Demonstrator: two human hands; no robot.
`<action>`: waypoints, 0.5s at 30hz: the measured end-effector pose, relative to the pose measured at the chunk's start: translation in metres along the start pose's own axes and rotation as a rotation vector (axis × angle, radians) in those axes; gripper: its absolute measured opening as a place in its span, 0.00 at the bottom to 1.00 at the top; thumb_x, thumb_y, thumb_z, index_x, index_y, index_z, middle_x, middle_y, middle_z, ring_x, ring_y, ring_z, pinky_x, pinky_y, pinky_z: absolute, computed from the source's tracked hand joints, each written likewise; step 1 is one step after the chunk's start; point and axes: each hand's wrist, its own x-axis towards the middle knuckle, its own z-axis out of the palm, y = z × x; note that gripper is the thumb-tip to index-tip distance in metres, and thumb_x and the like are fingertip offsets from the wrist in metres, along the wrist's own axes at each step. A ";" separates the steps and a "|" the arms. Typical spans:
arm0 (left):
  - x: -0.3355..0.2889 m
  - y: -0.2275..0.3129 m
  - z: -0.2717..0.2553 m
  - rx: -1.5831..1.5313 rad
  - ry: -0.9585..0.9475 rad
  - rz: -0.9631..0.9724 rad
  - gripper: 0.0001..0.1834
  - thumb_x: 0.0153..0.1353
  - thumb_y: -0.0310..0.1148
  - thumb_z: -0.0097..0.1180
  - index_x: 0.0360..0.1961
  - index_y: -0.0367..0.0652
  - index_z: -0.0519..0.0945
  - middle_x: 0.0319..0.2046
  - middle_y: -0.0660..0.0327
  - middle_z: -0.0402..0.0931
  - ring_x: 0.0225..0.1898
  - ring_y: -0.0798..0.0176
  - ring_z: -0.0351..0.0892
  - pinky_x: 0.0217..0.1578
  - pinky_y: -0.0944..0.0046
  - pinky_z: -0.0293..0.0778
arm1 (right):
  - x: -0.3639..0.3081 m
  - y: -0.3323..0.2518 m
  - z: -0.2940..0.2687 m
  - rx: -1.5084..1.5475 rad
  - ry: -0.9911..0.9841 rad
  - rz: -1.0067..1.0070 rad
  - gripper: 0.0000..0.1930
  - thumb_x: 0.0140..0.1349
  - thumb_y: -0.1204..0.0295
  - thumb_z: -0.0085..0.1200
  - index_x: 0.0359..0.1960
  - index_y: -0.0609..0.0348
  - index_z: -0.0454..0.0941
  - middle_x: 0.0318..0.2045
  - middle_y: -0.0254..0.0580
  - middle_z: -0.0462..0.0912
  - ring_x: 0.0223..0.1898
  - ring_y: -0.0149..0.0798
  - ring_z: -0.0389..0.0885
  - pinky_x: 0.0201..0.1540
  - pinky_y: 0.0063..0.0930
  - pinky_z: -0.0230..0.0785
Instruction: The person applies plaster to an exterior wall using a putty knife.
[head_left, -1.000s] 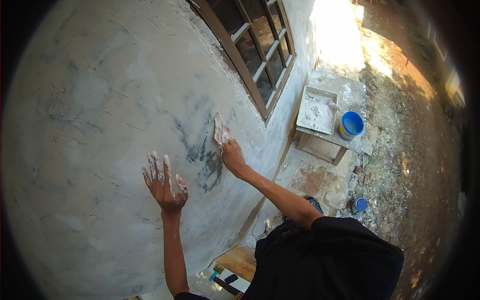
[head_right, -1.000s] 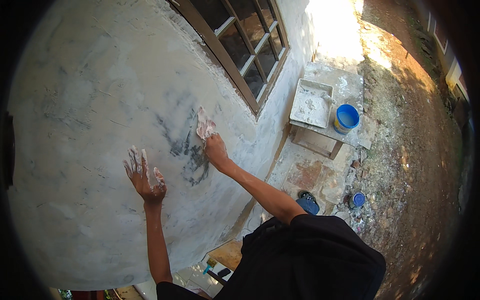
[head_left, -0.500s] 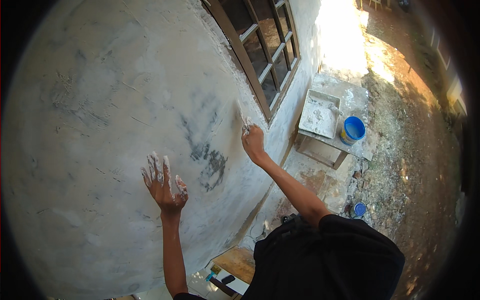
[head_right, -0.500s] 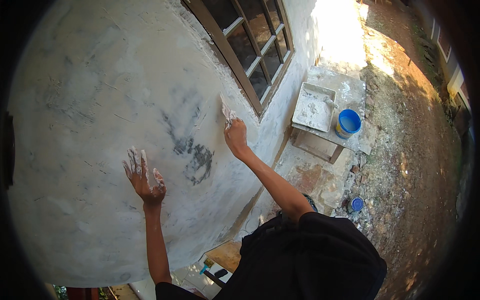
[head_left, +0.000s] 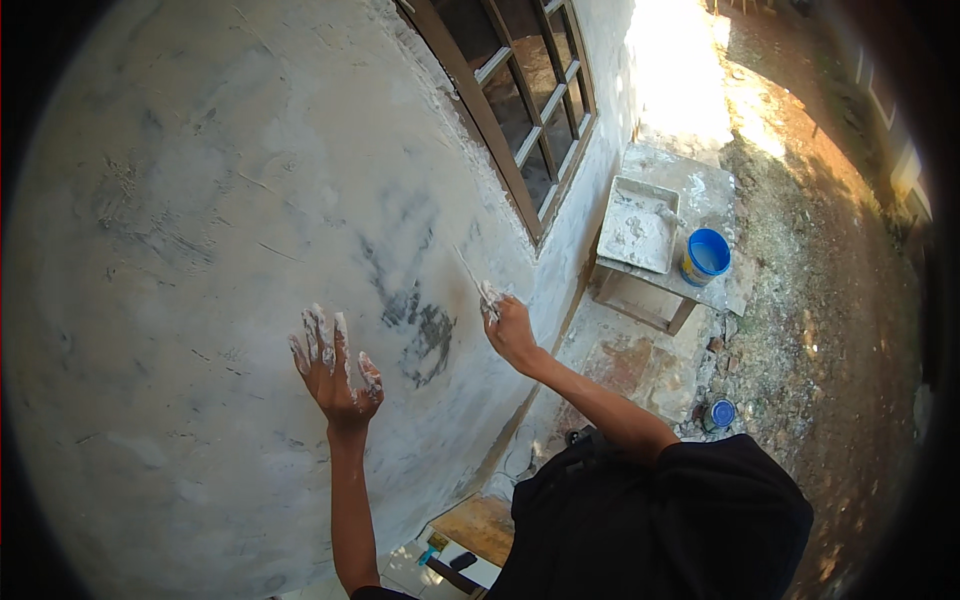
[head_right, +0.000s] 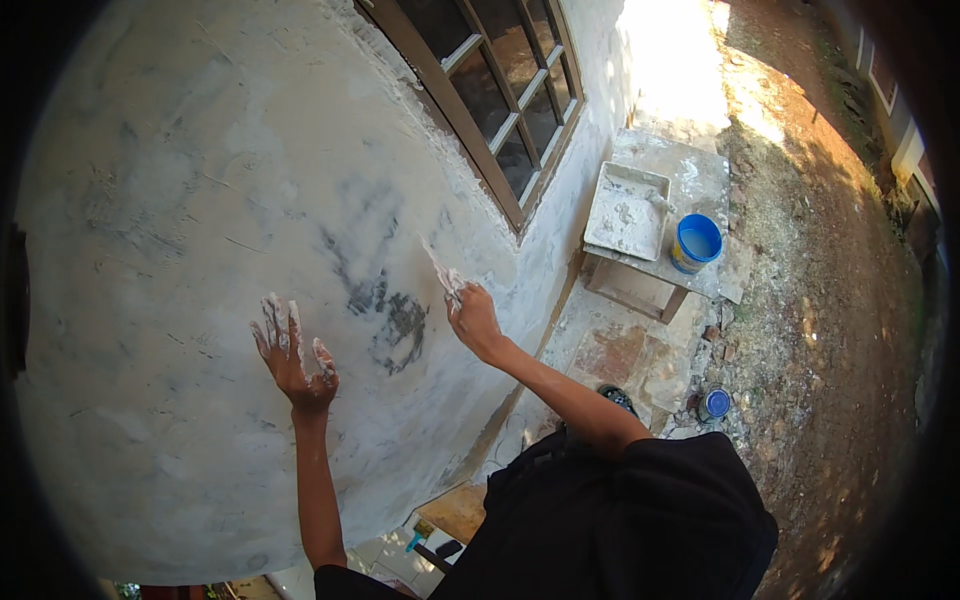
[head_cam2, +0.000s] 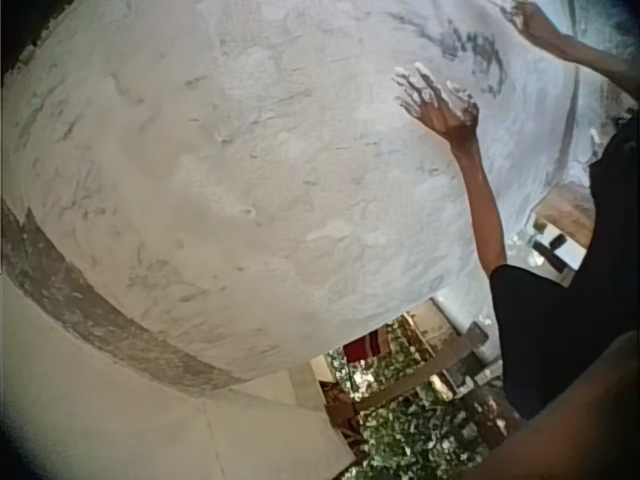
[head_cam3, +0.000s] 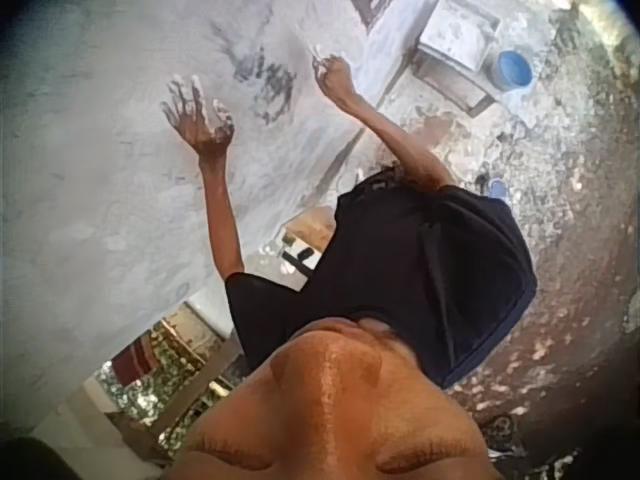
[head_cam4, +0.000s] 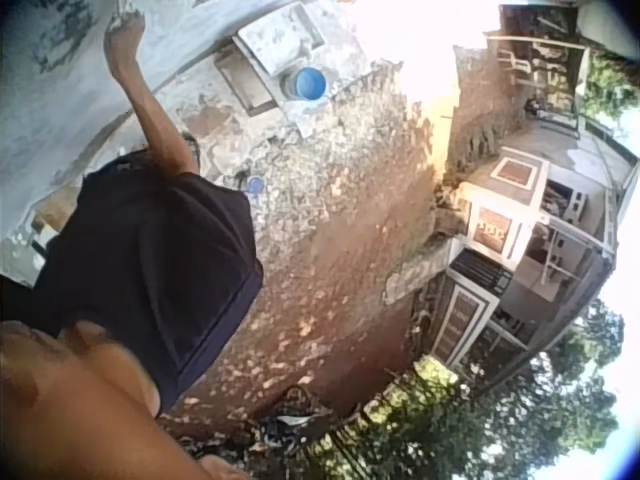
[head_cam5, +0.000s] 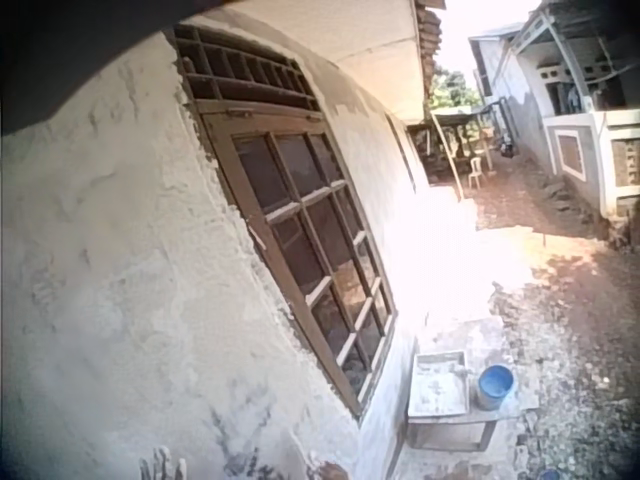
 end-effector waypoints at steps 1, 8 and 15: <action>0.000 0.001 -0.001 -0.005 -0.015 0.009 0.27 0.55 0.30 0.45 0.57 0.30 0.71 0.59 0.40 0.65 0.64 0.40 0.60 0.64 0.38 0.45 | 0.023 0.007 -0.009 -0.068 0.045 0.023 0.04 0.50 0.82 0.53 0.29 0.67 0.77 0.27 0.58 0.78 0.31 0.59 0.76 0.36 0.45 0.69; -0.008 -0.001 0.003 -0.012 -0.023 -0.002 0.27 0.55 0.31 0.45 0.56 0.30 0.72 0.60 0.41 0.65 0.64 0.42 0.61 0.64 0.38 0.45 | 0.075 0.039 0.021 -0.213 0.008 -0.087 0.06 0.48 0.78 0.53 0.19 0.67 0.72 0.22 0.58 0.76 0.30 0.58 0.75 0.36 0.46 0.67; -0.010 -0.007 0.007 -0.002 -0.011 -0.017 0.27 0.54 0.30 0.45 0.57 0.31 0.71 0.61 0.41 0.64 0.64 0.40 0.60 0.64 0.38 0.45 | -0.038 -0.018 0.046 -0.064 -0.327 -0.222 0.05 0.47 0.77 0.56 0.23 0.66 0.74 0.23 0.51 0.75 0.32 0.54 0.76 0.37 0.42 0.71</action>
